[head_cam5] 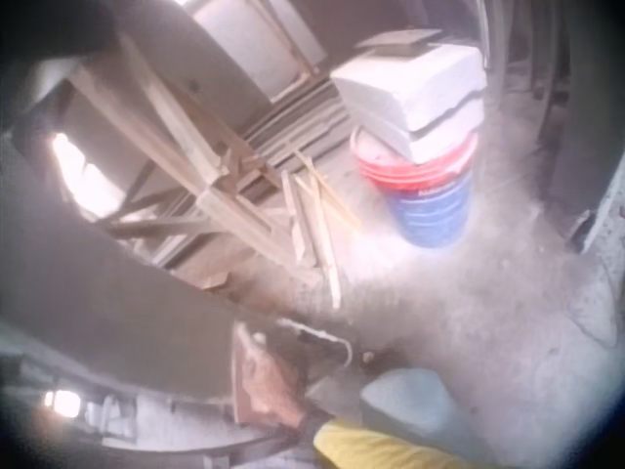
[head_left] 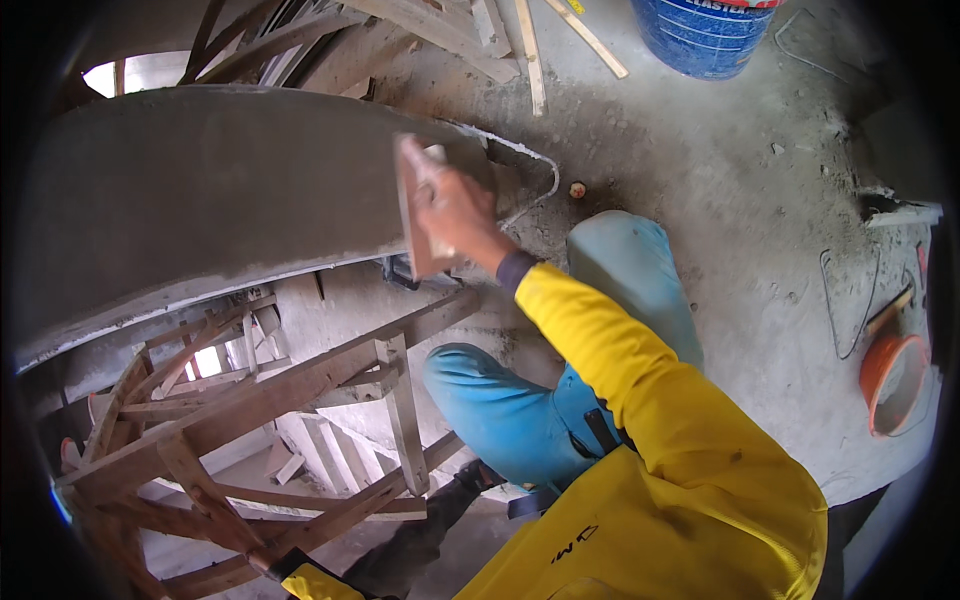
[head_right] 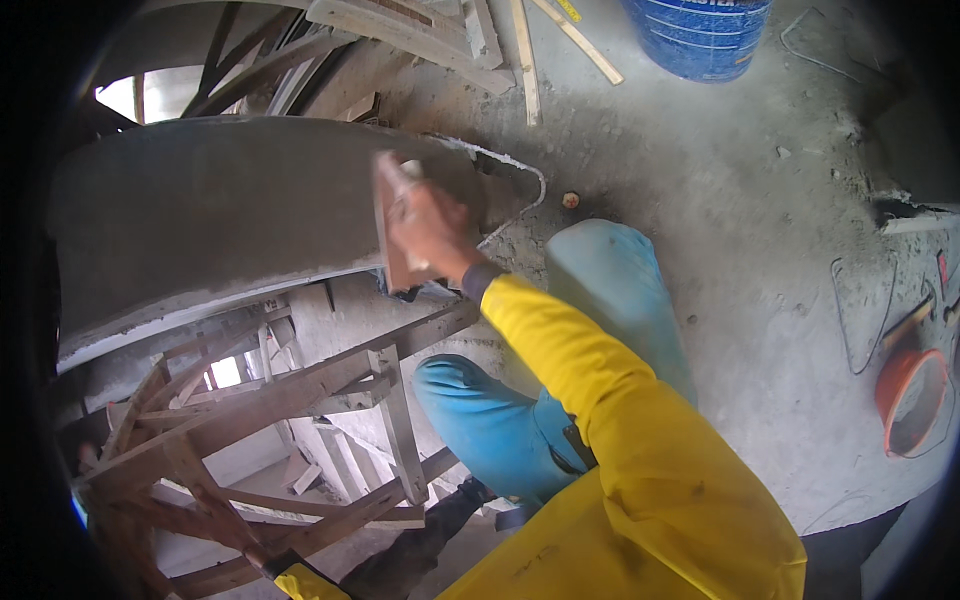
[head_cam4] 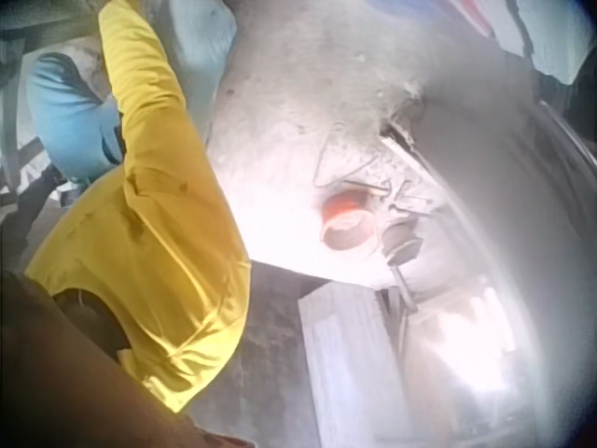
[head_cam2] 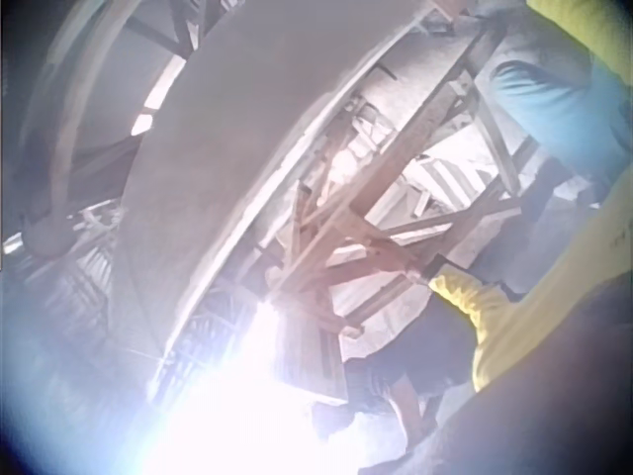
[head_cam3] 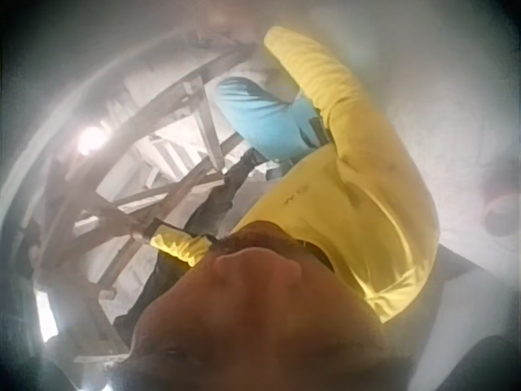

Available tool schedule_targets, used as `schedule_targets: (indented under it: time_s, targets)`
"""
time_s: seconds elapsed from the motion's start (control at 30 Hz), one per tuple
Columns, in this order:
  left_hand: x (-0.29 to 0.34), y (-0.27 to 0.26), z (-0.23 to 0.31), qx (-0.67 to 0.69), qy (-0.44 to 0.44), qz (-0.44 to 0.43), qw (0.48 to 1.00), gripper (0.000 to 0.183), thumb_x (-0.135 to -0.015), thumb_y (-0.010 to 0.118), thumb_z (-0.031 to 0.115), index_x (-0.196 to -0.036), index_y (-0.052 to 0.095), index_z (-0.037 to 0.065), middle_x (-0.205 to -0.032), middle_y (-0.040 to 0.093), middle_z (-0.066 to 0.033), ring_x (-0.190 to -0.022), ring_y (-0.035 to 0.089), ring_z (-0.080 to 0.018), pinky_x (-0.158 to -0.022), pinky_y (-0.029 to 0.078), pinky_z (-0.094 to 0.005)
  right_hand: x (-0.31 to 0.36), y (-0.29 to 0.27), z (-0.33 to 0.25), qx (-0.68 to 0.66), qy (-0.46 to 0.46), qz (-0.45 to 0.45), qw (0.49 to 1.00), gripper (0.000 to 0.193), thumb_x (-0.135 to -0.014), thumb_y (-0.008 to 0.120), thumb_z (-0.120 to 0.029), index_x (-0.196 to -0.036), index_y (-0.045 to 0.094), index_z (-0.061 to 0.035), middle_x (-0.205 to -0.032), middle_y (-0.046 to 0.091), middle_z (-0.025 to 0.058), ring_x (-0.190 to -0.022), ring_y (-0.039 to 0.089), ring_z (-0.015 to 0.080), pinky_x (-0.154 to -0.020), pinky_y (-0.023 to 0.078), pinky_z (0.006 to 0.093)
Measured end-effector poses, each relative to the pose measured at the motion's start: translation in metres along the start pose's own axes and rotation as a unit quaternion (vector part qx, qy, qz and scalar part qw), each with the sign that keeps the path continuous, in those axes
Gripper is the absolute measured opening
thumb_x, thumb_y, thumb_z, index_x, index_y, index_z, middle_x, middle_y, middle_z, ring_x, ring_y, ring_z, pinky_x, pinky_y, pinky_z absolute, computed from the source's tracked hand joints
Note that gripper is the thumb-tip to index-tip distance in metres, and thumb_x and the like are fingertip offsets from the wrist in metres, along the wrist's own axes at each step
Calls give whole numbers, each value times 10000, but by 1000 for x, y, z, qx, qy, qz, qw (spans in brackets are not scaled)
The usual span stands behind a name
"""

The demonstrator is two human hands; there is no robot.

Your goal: The person squats on the floor and uses a wooden float to smooth wet plaster on a vertical wall surface. They repeatedly scrape and level the plaster along the edge of a wooden support structure.

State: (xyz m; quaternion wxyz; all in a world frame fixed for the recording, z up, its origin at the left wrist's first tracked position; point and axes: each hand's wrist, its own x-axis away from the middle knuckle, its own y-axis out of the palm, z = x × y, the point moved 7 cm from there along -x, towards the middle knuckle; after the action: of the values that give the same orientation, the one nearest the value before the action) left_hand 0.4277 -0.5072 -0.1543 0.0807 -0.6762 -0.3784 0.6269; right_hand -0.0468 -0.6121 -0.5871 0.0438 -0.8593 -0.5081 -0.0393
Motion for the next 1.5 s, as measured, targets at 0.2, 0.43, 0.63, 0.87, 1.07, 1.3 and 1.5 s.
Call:
schedule_targets:
  time_s: [0.2, 0.43, 0.63, 0.87, 1.07, 1.3, 1.5]
  targets:
    - [3, 2, 3, 4, 5, 28, 1000, 748, -952, 470, 650, -1276, 610, -9, -1146, 668, -241, -993, 640, -395, -870, 491, -448, 20, 15, 37, -40, 32, -19, 998, 661, -896, 515, -157, -1528, 350, -266, -969, 705, 221, -757, 694, 317, -720, 541, 411]
    - [-2, 1, -2, -34, -38, -80, 995, 785, -948, 443, 675, -1288, 597, -16, -1138, 671, -245, -979, 648, -414, -849, 500, -470, -17, 3, 63, -10, 96, -19, 995, 666, -880, 531, -192, -1522, 357, -232, -1159, 666, 248, -1015, 676, 388, -887, 528, 424]
    - [-1, 9, -37, -61, 14, -4, 998, 801, -947, 416, 694, -1286, 592, -11, -1136, 670, -249, -949, 651, -430, -819, 510, -491, 8, 24, 31, 20, -65, 52, 996, 628, -875, 515, -145, -1493, 407, -154, -1190, 637, 290, -887, 707, 323, -812, 527, 345]
    - [-5, 10, -31, -76, 27, 30, 996, 747, -963, 414, 666, -1278, 604, 16, -1115, 681, -243, -969, 655, -425, -820, 512, -493, -26, 21, 112, -34, 90, 24, 995, 604, -874, 560, -188, -1468, 458, -162, -1056, 681, 246, -931, 686, 273, -796, 516, 370]
    - [-10, 12, -39, -74, -5, -6, 997, 721, -971, 411, 654, -1262, 621, 30, -1102, 686, -241, -975, 658, -422, -820, 511, -497, -32, 8, 89, -29, 83, 48, 995, 604, -842, 567, -203, -1435, 494, -110, -1143, 667, 247, -1006, 682, 353, -832, 525, 388]
    - [-3, 5, -21, -81, 35, 31, 996, 710, -968, 417, 656, -1245, 624, 35, -1144, 676, -223, -982, 652, -428, -829, 509, -498, -15, 19, 106, -59, 95, 19, 994, 581, -848, 569, -208, -1421, 515, -127, -1032, 690, 253, -928, 699, 318, -800, 521, 377]
    - [-26, 22, -45, -80, 18, -23, 996, 713, -965, 407, 666, -1303, 592, 67, -1156, 675, -214, -982, 660, -418, -819, 520, -506, -52, 10, 154, -69, 72, 61, 993, 611, -848, 573, -227, -1431, 484, -66, -1085, 675, 273, -923, 698, 362, -820, 526, 411]
